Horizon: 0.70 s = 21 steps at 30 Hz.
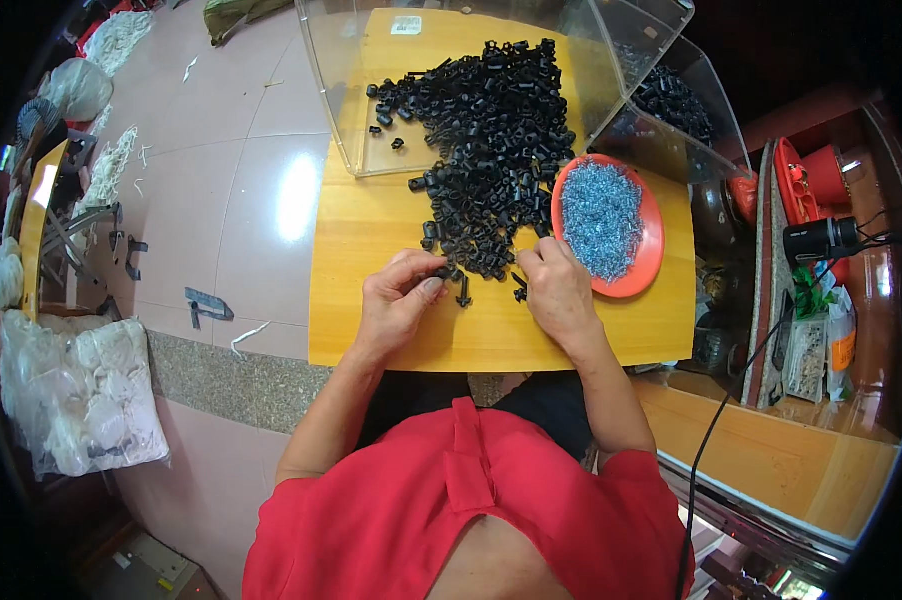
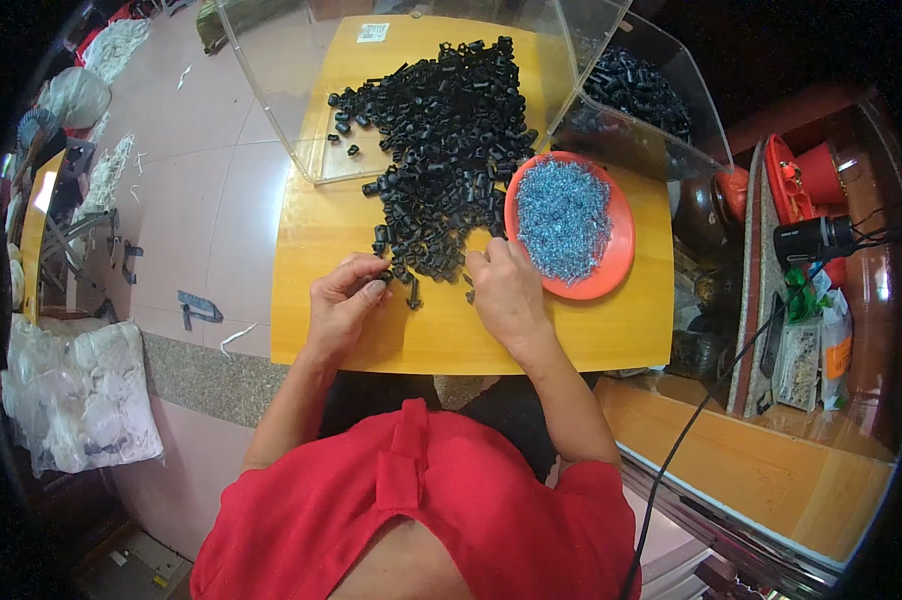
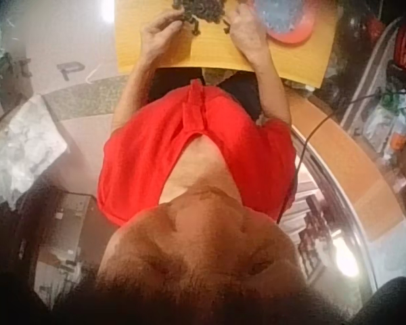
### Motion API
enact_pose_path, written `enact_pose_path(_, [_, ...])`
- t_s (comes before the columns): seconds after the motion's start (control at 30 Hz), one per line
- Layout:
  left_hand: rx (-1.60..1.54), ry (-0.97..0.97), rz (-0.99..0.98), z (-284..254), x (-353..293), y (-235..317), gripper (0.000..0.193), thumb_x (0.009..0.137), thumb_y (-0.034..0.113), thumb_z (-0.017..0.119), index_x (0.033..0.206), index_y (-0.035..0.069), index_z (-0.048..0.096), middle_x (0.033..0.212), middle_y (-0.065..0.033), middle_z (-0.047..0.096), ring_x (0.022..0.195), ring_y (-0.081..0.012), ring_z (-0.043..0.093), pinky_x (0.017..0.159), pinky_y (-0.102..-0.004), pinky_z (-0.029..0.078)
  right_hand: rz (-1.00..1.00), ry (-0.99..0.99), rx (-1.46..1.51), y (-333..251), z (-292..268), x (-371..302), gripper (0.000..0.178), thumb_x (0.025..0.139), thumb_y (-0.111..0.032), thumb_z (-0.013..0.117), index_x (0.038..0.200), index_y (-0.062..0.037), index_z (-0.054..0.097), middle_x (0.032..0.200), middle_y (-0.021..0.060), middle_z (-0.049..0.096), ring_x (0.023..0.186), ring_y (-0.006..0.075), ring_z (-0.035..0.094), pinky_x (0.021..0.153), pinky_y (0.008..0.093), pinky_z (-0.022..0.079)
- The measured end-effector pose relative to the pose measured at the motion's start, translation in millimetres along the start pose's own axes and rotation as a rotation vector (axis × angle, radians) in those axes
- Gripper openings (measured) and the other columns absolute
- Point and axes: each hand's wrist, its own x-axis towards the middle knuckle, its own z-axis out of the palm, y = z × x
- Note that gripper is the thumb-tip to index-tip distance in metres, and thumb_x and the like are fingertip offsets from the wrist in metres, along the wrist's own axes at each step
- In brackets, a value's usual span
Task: The person assembles small black plastic components by hand, inserting tiny blue beads into them.
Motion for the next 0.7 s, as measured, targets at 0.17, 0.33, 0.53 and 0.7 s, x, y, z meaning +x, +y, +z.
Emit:
enact_pose_path(0.17, [-0.169,-0.002,-0.041,-0.7,0.0,-3.7,0.016,0.082,-0.004,0.059,0.098,-0.001,0.06,0.097,-0.0055,0.056,0.078,-0.0115,0.059,0.068,-0.0236,0.048,0.014,0.155,0.171,-1.5,-5.1,2.9,0.009,0.072,0.003,0.054,0.079,-0.0003,0.058,0.08,0.0135,0.053,0.078,0.0308,0.056,0.064,0.0394,0.047])
enact_pose_path(0.33, [-0.289,-0.045,-0.109,-1.7,1.2,-2.7,0.016,0.082,0.0,0.063,0.098,0.001,0.06,0.094,-0.0053,0.059,0.077,-0.0136,0.06,0.066,-0.0253,0.048,0.082,0.169,0.369,-4.0,-11.3,5.0,0.01,0.076,0.005,0.054,0.086,0.0019,0.055,0.082,0.0173,0.055,0.077,0.0365,0.056,0.066,0.0423,0.046])
enact_pose_path(0.53, [-0.316,-0.034,-0.163,-1.1,1.7,-0.6,0.015,0.084,0.002,0.061,0.099,0.001,0.059,0.092,-0.0082,0.062,0.074,-0.0141,0.06,0.065,-0.0258,0.049,0.084,0.19,0.39,-1.8,-12.9,8.5,0.011,0.076,0.005,0.054,0.087,0.0026,0.055,0.082,0.0186,0.057,0.078,0.0377,0.057,0.067,0.0423,0.046])
enact_pose_path(0.7, [-0.311,-0.057,-0.181,1.3,2.1,1.1,0.014,0.085,0.002,0.06,0.099,0.0,0.058,0.091,-0.0091,0.063,0.073,-0.0141,0.06,0.065,-0.0259,0.049,0.231,0.18,0.537,-8.8,-15.6,6.3,0.009,0.078,0.003,0.055,0.088,0.0025,0.056,0.08,0.0184,0.059,0.076,0.0363,0.059,0.065,0.0404,0.047])
